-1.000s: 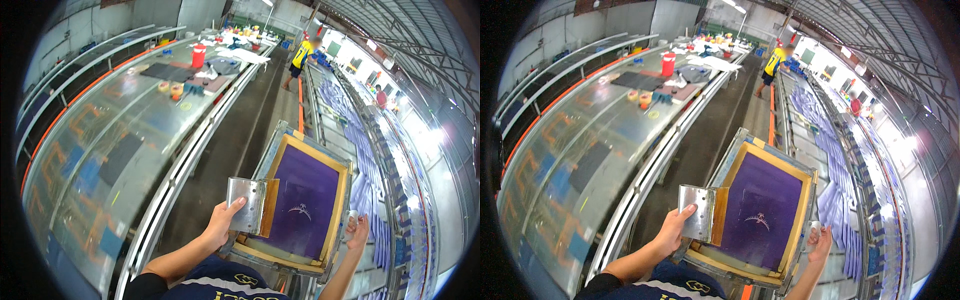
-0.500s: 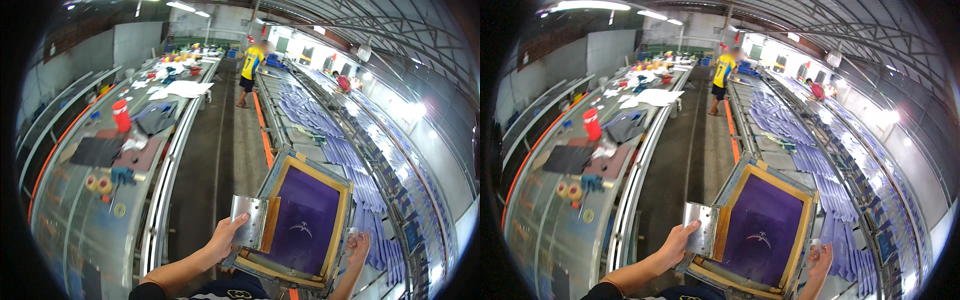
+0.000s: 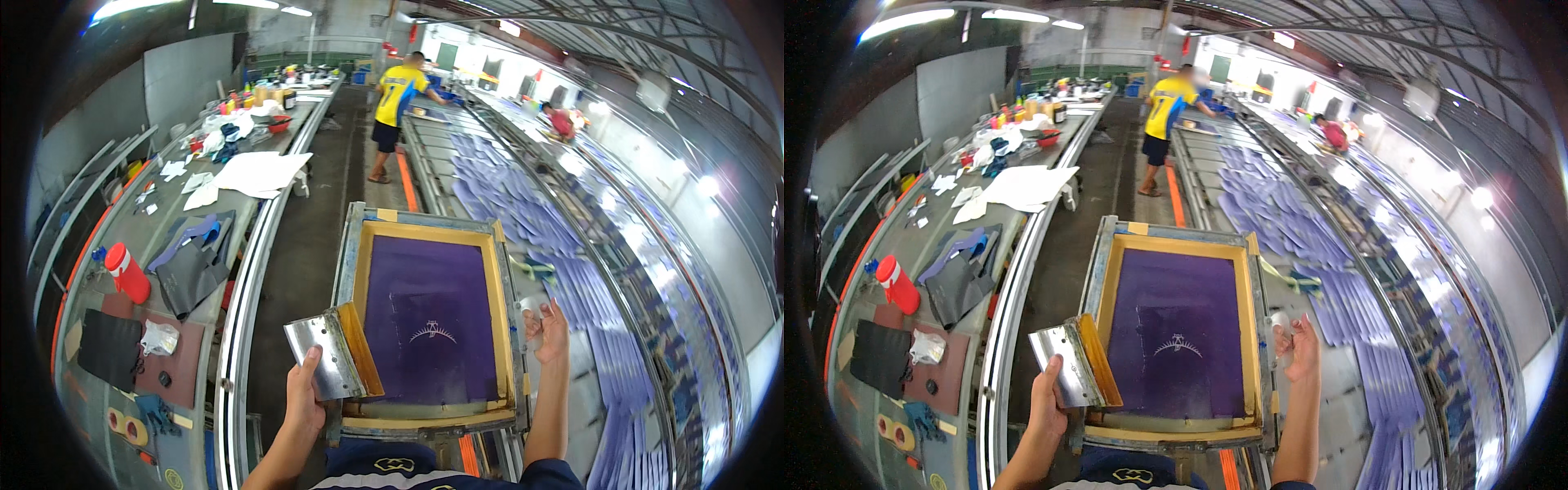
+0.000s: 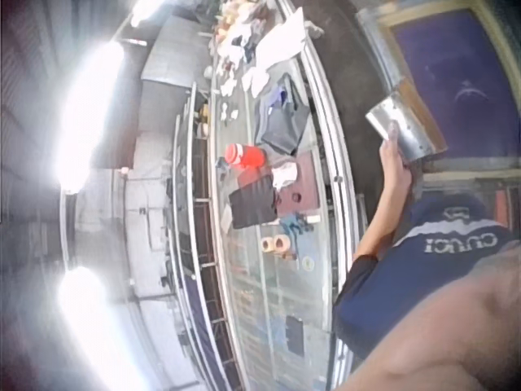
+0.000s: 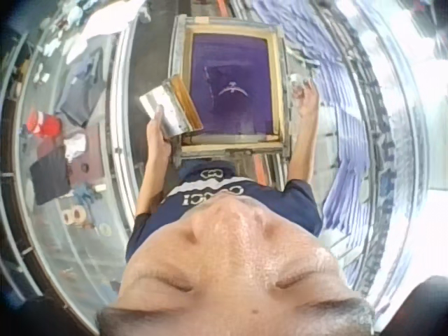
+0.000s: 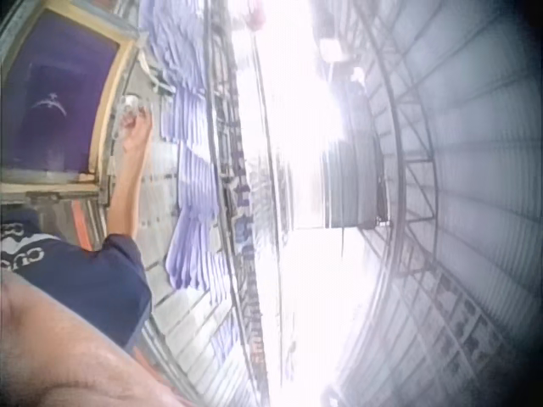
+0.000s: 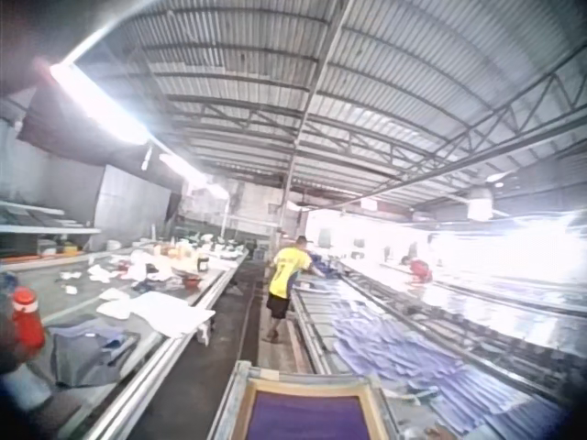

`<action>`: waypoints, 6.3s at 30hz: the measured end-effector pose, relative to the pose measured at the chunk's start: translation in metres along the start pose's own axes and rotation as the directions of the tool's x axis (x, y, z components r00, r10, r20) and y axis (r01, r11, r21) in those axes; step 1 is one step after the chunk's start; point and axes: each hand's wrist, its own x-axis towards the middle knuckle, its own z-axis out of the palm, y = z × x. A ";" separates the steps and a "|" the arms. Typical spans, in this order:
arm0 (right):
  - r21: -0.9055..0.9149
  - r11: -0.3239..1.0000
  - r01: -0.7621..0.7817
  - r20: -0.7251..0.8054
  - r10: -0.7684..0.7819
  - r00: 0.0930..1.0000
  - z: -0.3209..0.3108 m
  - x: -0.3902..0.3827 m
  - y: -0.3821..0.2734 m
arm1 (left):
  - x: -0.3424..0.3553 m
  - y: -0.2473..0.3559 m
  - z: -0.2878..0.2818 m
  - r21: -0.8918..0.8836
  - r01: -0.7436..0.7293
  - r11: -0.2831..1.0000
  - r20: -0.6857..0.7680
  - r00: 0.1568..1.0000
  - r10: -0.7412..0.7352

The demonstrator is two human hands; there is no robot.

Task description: The person uses a squeegee to spread ink across a screen printing frame, then moves to a workbench to clean the squeegee and prepare blue ink in a container. The person handles the screen frame, squeegee, and ink containers throughout the process.

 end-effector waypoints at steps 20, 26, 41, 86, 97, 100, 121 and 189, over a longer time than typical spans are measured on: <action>0.000 0.994 0.106 -0.001 -0.106 0.994 0.282 0.670 0.017 | 0.729 0.193 0.164 0.026 0.109 0.994 0.070 0.991 -0.110; -0.027 0.999 0.027 0.000 -0.027 1.000 0.415 0.976 0.042 | 0.978 0.246 0.204 0.040 -0.035 0.999 -0.061 0.997 0.037; -0.109 0.850 -0.516 0.655 0.452 0.606 0.966 1.552 0.261 | 1.438 0.480 0.115 -0.008 -0.539 0.842 -0.572 0.693 0.439; 0.086 0.978 -0.187 0.260 0.160 0.952 1.410 3.212 0.223 | 3.257 0.857 0.595 -0.007 -0.234 0.972 -0.154 0.961 0.230; 0.012 0.963 -0.271 0.364 0.248 0.898 1.545 3.638 0.215 | 3.614 0.893 0.709 -0.061 -0.319 0.946 -0.285 0.914 0.290; -0.088 0.957 -0.275 0.364 0.288 0.886 1.589 3.733 0.236 | 3.682 0.911 0.731 -0.007 -0.313 0.950 -0.400 0.871 0.285; 0.119 0.989 -0.089 0.164 0.069 0.984 1.779 4.484 0.306 | 4.529 1.052 0.890 0.101 -0.191 0.976 -0.158 0.966 0.206; -0.338 0.789 0.514 0.604 0.600 -0.524 3.228 5.028 1.528 | 5.581 1.480 0.297 0.311 -0.907 0.283 -0.855 -0.397 -0.333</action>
